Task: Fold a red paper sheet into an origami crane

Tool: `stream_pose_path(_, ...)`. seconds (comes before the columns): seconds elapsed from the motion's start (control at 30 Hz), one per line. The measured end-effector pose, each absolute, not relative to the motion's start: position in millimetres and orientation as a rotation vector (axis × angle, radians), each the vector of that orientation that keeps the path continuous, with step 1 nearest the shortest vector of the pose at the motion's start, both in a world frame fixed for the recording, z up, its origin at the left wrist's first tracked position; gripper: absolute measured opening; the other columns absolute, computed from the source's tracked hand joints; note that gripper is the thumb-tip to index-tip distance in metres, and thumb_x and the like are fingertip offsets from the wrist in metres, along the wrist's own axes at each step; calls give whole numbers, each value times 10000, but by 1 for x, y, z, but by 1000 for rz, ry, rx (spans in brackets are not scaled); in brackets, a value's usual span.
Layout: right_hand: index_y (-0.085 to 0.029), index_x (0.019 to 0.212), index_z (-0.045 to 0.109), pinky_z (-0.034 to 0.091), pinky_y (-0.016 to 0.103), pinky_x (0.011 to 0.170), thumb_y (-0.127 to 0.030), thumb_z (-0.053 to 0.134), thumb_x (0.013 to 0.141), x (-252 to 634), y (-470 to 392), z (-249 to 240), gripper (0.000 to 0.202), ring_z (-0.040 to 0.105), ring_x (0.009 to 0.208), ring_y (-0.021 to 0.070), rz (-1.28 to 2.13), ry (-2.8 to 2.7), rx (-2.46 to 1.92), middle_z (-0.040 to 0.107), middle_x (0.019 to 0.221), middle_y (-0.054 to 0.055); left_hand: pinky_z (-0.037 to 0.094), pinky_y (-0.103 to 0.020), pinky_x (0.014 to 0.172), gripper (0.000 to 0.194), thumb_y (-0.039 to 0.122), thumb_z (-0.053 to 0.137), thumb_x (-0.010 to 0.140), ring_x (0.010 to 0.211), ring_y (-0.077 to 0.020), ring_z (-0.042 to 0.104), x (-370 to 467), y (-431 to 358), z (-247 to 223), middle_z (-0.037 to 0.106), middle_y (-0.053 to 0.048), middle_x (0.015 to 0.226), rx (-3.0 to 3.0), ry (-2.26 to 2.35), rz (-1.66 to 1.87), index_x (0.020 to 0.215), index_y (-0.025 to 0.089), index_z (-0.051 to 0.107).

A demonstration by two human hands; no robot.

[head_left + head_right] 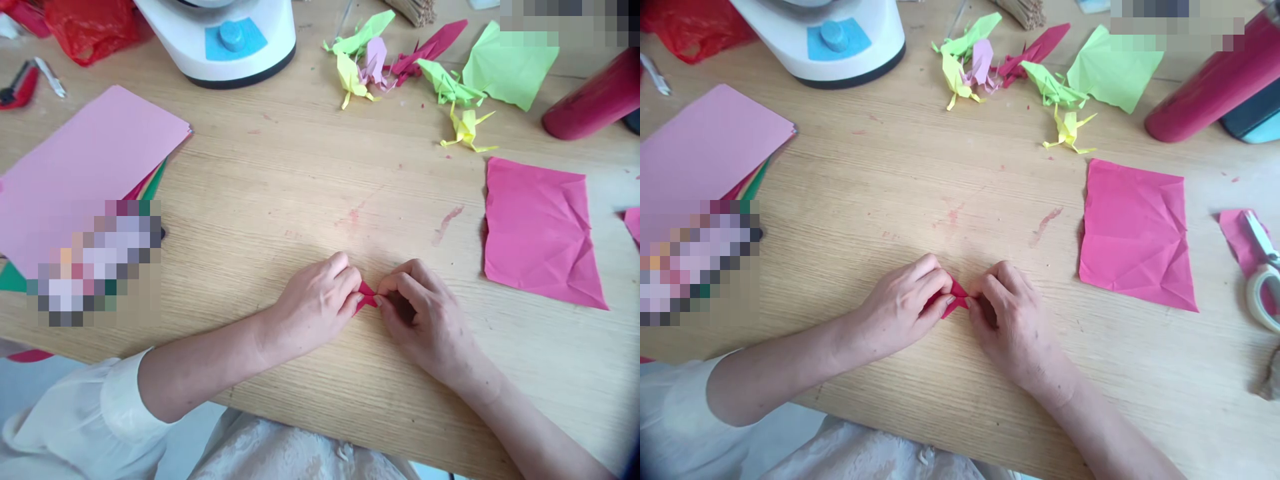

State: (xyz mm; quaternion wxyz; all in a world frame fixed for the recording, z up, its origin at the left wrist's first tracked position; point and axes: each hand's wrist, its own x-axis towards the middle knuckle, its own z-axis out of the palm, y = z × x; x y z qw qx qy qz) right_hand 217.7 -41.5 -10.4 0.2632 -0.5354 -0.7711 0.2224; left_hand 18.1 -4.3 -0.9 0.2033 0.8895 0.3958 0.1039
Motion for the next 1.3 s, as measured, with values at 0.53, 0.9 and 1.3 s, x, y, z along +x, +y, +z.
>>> stream_pose_path(0.53,-190,913,591,473,316,693,-137,595,893,215,-44,-11,57,566,816,177,580,-2065,-1519,552,943,51,434,-306,643,93,209,572,938,714,-160,545,22,-3,1,537,-22,904,2498,1169,199,853,172,567)
stream_pose_path(0.9,-134,1432,494,485,466,834,-224,551,980,220,-75,-16,465,556,1019,311,96,-2507,-1370,595,1284,174,469,-309,672,125,234,514,965,770,-180,602,22,0,-3,582,-46,960,2504,1154,188,887,172,589)
stream_pose_path(1.3,-128,1508,403,453,457,764,-282,466,1012,219,-82,-29,524,611,955,332,-254,-2496,-1321,631,1350,164,479,-346,673,220,275,439,967,824,-219,614,27,-10,-9,587,-122,1006,2636,1196,265,1001,120,590)
